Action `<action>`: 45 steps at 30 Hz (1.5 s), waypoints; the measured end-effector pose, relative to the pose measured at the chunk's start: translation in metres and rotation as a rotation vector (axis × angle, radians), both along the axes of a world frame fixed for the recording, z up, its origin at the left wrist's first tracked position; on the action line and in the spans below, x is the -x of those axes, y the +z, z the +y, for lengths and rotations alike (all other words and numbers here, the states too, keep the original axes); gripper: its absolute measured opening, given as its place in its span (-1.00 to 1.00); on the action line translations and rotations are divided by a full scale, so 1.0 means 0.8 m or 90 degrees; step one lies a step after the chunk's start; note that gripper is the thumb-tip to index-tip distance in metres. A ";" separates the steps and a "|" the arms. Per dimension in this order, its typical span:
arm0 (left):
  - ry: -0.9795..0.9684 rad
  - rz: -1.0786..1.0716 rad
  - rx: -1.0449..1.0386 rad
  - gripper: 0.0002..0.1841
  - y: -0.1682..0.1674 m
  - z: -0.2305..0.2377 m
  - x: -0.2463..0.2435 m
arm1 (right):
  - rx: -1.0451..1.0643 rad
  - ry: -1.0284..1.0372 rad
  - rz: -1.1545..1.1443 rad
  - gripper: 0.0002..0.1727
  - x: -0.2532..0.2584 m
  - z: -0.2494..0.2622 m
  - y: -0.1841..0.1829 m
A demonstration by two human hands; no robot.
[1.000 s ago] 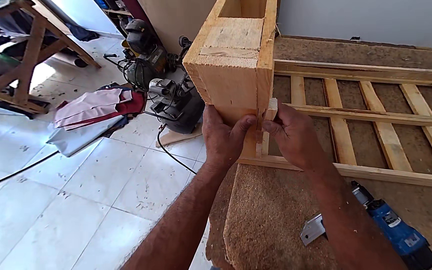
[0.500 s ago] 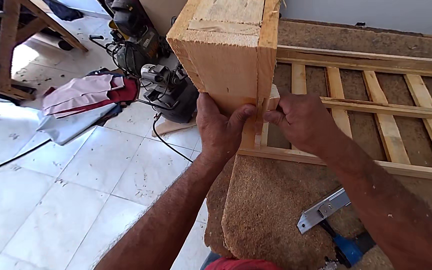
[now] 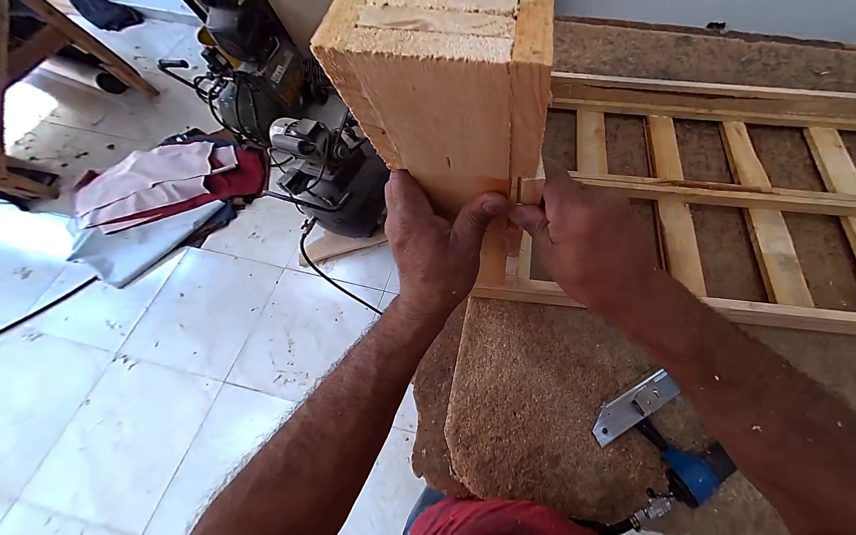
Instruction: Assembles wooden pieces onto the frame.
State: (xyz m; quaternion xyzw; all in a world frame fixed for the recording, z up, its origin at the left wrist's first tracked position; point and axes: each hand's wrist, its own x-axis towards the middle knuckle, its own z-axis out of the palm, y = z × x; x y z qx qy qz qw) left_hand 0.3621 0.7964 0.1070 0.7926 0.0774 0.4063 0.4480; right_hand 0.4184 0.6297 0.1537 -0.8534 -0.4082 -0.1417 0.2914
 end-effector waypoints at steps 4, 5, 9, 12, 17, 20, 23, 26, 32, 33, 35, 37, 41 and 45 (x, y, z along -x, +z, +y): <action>0.006 -0.006 -0.008 0.01 0.000 -0.002 -0.001 | -0.020 0.009 0.004 -0.67 -0.003 -0.002 0.006; 0.011 0.005 -0.013 0.03 -0.001 -0.001 0.003 | -0.035 -0.012 0.016 -0.68 0.004 0.002 0.002; 0.009 0.019 -0.035 0.01 -0.001 0.003 0.004 | -0.112 -0.038 0.019 -0.55 0.010 0.005 -0.018; 0.025 0.044 -0.047 -0.05 -0.001 0.008 0.009 | -0.185 0.062 0.140 -0.48 -0.008 -0.006 -0.017; 0.022 0.056 -0.054 -0.13 0.000 0.014 0.007 | -0.544 -0.022 0.247 -0.09 -0.051 -0.090 0.020; 0.020 0.078 -0.036 -0.16 0.002 0.013 0.009 | -0.784 -0.200 0.226 -0.22 -0.077 -0.035 0.015; 0.022 0.084 -0.049 -0.15 0.004 0.015 0.009 | -0.830 -0.288 0.310 -0.31 -0.058 0.102 0.011; 0.023 0.081 -0.059 -0.15 0.006 0.015 0.011 | -0.771 -0.186 0.391 -0.29 -0.049 0.106 0.013; 0.028 0.078 -0.086 -0.03 0.011 0.015 0.007 | -0.725 -0.173 0.375 -0.30 -0.025 0.088 -0.025; 0.035 0.095 -0.082 0.06 0.015 0.014 0.006 | -0.694 -0.118 0.365 -0.33 -0.011 0.081 -0.038; 0.057 0.134 -0.063 0.13 0.024 0.011 0.003 | -0.625 -0.011 0.337 -0.45 0.018 0.062 -0.054; 0.075 0.166 -0.054 0.12 0.030 0.008 0.001 | -0.550 0.038 0.321 -0.46 0.030 0.046 -0.055; 0.088 0.199 -0.032 0.07 0.037 0.005 0.004 | -0.445 0.022 0.273 -0.55 0.016 0.041 -0.032; 0.084 0.187 0.024 0.07 0.040 0.007 -0.001 | -0.442 0.044 0.303 -0.69 0.010 0.041 -0.023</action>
